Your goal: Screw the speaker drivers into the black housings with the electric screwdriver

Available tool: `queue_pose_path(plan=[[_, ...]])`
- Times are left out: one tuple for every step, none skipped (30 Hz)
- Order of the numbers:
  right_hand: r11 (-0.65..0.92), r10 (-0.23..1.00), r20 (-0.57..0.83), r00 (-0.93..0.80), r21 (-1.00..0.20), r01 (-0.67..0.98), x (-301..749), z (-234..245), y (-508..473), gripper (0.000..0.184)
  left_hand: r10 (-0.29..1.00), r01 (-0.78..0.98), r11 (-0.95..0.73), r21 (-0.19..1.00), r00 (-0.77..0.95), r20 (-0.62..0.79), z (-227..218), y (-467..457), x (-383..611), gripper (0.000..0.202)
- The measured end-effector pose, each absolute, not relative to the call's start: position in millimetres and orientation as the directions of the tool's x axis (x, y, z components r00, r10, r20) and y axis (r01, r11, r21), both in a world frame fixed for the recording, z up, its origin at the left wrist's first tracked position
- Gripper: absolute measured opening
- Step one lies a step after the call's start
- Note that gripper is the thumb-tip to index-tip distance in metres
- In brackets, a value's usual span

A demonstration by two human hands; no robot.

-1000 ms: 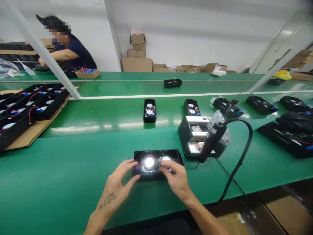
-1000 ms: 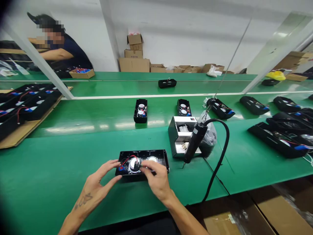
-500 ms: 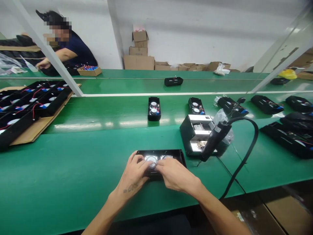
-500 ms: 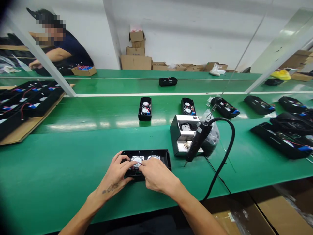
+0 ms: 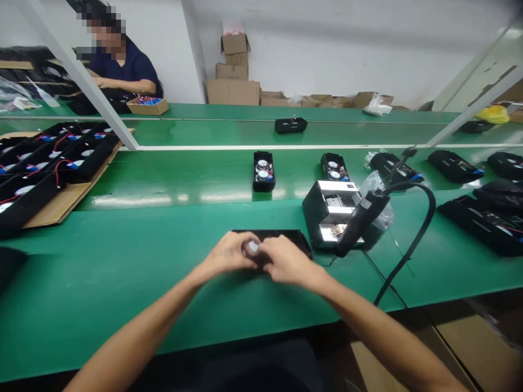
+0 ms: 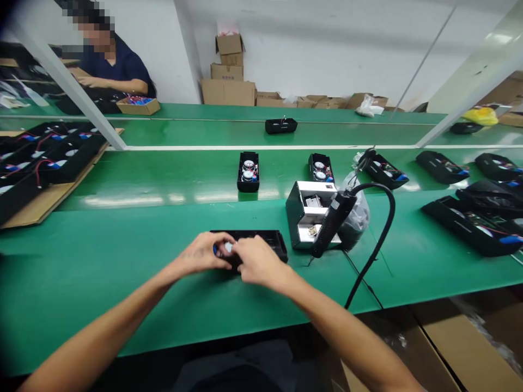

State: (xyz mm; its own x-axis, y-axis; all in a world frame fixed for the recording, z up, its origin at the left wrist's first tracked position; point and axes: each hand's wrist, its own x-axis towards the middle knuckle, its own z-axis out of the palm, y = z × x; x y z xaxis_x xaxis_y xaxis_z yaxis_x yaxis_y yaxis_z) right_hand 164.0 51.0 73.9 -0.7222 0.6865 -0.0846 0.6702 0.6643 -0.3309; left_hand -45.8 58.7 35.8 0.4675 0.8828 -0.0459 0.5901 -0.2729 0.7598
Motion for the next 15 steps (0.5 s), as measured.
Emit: queue_pose_path(plan=[[0.642,0.689,-0.111,-0.716,-0.365,0.675,162,81,65,0.023,0.876,0.562,-0.208,0.8,0.471,-0.103,42,74,-49,0.053],[0.612,0.692,-0.153,-0.706,-0.395,0.685,160,88,80,0.023,0.857,0.548,-0.17,0.819,0.492,-0.151,47,88,-52,0.058],[0.585,0.675,-0.211,-0.707,-0.43,0.688,158,93,94,0.025,0.838,0.544,-0.15,0.825,0.512,-0.186,52,98,-54,0.062],[0.559,0.648,-0.268,-0.713,-0.468,0.684,158,96,106,0.027,0.822,0.548,-0.146,0.823,0.53,-0.207,55,106,-55,0.065],[0.535,0.617,-0.317,-0.72,-0.503,0.679,157,98,115,0.03,0.809,0.558,-0.155,0.815,0.546,-0.22,58,111,-56,0.067],[0.515,0.589,-0.349,-0.729,-0.533,0.671,157,98,122,0.031,0.802,0.57,-0.168,0.804,0.553,-0.225,60,114,-56,0.068],[0.501,0.575,-0.361,-0.735,-0.554,0.664,157,97,126,0.032,0.8,0.58,-0.181,0.794,0.556,-0.225,61,114,-56,0.068],[0.495,0.577,-0.356,-0.735,-0.563,0.661,157,96,127,0.031,0.8,0.586,-0.186,0.788,0.556,-0.224,61,113,-56,0.067],[0.495,0.59,-0.343,-0.731,-0.562,0.663,157,94,127,0.03,0.8,0.588,-0.183,0.788,0.555,-0.228,61,112,-56,0.065],[0.5,0.607,-0.327,-0.725,-0.552,0.668,157,93,124,0.03,0.8,0.584,-0.171,0.794,0.552,-0.234,61,110,-55,0.063],[0.504,0.626,-0.31,-0.715,-0.539,0.675,157,92,121,0.03,0.799,0.576,-0.153,0.803,0.55,-0.242,61,109,-55,0.062],[0.507,0.645,-0.294,-0.706,-0.527,0.682,157,91,117,0.031,0.799,0.569,-0.134,0.812,0.547,-0.251,61,108,-54,0.061],[0.507,0.66,-0.28,-0.698,-0.52,0.688,157,90,114,0.031,0.799,0.563,-0.115,0.819,0.542,-0.261,60,108,-54,0.062],[0.503,0.673,-0.266,-0.69,-0.519,0.691,156,90,111,0.032,0.799,0.558,-0.099,0.824,0.538,-0.269,60,108,-54,0.062],[0.496,0.683,-0.256,-0.684,-0.525,0.692,156,90,108,0.032,0.798,0.555,-0.088,0.827,0.536,-0.275,60,108,-53,0.062]])
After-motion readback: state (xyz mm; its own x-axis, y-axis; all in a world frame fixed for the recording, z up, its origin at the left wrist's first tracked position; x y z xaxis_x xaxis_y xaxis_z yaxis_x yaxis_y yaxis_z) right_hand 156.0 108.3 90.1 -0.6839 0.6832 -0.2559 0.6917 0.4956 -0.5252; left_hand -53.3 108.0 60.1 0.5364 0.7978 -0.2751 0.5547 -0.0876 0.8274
